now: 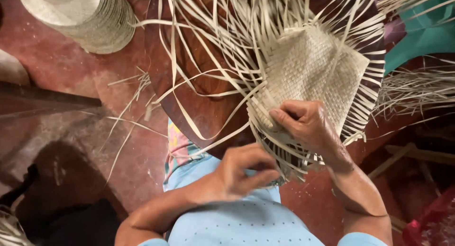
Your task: Weaving a hat from dried plant fibers using skilled hand movements.
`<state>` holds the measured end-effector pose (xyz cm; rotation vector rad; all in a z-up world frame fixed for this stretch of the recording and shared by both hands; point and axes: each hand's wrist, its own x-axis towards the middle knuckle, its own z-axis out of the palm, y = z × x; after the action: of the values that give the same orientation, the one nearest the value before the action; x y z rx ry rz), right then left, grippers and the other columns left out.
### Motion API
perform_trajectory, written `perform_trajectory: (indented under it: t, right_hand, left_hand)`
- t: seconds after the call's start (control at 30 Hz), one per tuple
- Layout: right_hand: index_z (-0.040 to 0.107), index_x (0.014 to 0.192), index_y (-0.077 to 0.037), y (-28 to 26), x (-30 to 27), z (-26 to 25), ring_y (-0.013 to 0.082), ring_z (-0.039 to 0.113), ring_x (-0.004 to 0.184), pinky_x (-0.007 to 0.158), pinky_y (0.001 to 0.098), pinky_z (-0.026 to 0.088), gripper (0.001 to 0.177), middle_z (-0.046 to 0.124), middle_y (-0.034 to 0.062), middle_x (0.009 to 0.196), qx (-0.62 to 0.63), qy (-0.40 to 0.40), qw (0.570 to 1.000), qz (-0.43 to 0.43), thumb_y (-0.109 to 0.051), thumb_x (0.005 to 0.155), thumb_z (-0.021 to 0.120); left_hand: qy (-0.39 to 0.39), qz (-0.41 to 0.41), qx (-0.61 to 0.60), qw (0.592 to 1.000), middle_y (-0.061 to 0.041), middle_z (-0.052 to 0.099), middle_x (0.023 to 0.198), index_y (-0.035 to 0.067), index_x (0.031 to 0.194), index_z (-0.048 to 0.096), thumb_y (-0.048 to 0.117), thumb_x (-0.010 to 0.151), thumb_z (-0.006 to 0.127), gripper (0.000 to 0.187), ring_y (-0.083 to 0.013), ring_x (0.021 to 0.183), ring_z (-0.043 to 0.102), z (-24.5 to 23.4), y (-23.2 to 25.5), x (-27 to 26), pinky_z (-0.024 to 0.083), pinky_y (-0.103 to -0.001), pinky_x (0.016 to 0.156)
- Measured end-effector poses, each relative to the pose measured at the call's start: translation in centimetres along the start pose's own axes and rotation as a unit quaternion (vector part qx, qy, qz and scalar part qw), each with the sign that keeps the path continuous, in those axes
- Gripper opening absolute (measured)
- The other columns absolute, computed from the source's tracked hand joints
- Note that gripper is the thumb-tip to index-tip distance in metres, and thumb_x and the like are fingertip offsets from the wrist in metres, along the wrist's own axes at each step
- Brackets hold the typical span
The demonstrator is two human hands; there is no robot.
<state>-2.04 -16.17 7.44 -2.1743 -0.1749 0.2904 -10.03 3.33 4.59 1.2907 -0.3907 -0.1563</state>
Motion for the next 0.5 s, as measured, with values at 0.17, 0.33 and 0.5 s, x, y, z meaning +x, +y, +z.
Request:
perform_trajectory:
  t: [0.17,0.33,0.5]
  right_hand:
    - [0.067,0.065,-0.008,-0.8,-0.1,-0.2,0.0091,0.047,0.035,0.039,0.0223,0.036,0.033,0.054,0.0031,0.04,0.045,-0.006,0.999,-0.018,-0.014,0.097,0.071]
    - [0.069,0.067,-0.005,-0.6,-0.2,0.2,0.0104,0.05,0.035,0.038,0.0219,0.039,0.031,0.06,0.0074,0.044,0.072,-0.002,0.997,-0.041,-0.009,0.098,0.069]
    - [0.068,0.064,-0.003,-1.6,-0.2,-0.2,0.0114,0.052,0.033,0.035,0.0229,0.042,0.031,0.062,0.0079,0.045,0.077,0.002,0.996,-0.055,-0.005,0.096,0.07]
  left_hand:
    - [0.159,0.175,0.397,0.887,-0.011,0.066,0.096,0.005,0.111,0.069,0.035,0.097,0.068,0.033,-0.0281,0.084,0.066,-4.2,-1.9,4.6,0.053,-0.04,0.076]
    - [0.166,0.116,0.475,0.857,-0.005,0.062,0.082,0.008,0.106,0.067,0.044,0.095,0.071,0.037,-0.0285,0.076,0.067,-5.1,-5.2,6.0,0.051,-0.039,0.066]
    - [0.158,0.003,0.223,0.962,-0.004,0.059,0.079,0.016,0.089,0.075,0.02,0.092,0.078,0.006,-0.0224,0.07,0.064,-6.1,-6.4,6.4,0.052,-0.033,0.066]
